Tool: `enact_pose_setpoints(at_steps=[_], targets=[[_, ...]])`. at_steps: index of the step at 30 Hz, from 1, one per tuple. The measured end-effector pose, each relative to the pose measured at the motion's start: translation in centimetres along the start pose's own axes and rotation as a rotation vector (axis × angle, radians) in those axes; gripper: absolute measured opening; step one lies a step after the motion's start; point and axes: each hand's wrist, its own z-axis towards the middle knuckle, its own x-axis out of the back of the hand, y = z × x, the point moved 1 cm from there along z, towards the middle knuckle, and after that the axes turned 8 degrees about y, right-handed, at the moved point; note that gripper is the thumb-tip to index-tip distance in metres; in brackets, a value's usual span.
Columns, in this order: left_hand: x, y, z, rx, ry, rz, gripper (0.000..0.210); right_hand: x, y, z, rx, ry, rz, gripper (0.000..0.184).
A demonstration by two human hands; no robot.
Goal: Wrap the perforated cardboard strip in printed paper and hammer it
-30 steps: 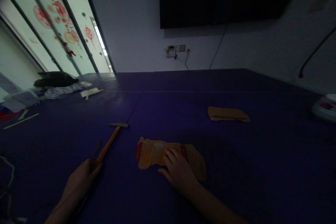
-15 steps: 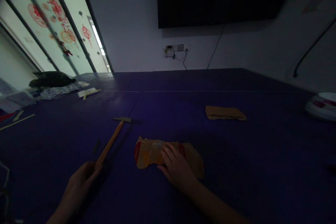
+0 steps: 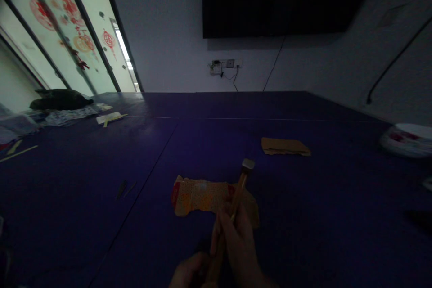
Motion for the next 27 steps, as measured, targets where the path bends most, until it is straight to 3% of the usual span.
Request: enact_pose_setpoints(at_steps=[2,4,6,8,10,14,17,20,27], targets=[[-1.4,0.5,0.9,-0.069,-0.002,0.240,0.034,1.7,-0.7,0.8,0.032,0.118,-0.181,0.025],[-1.4,1.4,0.9,-0.249,-0.024,0.469,0.031,4.1,-1.3,2.1,0.107,0.217,-0.445,0.030],[0.4,2.5,0.4,-0.434,-0.010,0.575,0.028,6.8,-1.6,3.9,0.102,0.336,-0.696,0.040],[3.9,3.4,-0.3,-0.499,0.072,0.636,0.025,9.2,-1.7,5.6,0.115,0.382,-0.878,0.046],[8.5,3.9,-0.5,-0.414,0.229,0.725,0.022,10.9,-1.3,7.1,0.114,0.360,-1.022,0.048],[17.6,3.2,0.5,-0.087,0.618,0.964,0.026,12.9,0.0,8.7,0.148,0.326,-1.198,0.049],[21.8,1.6,1.1,0.157,0.811,1.075,0.040,13.8,0.7,8.9,0.150,0.315,-1.254,0.050],[23.2,0.5,1.0,0.277,0.811,1.148,0.045,14.3,0.8,9.0,0.100,0.305,-1.243,0.051],[22.4,0.4,1.2,0.233,0.718,1.265,0.033,14.8,0.5,9.2,0.028,0.330,-1.206,0.052]])
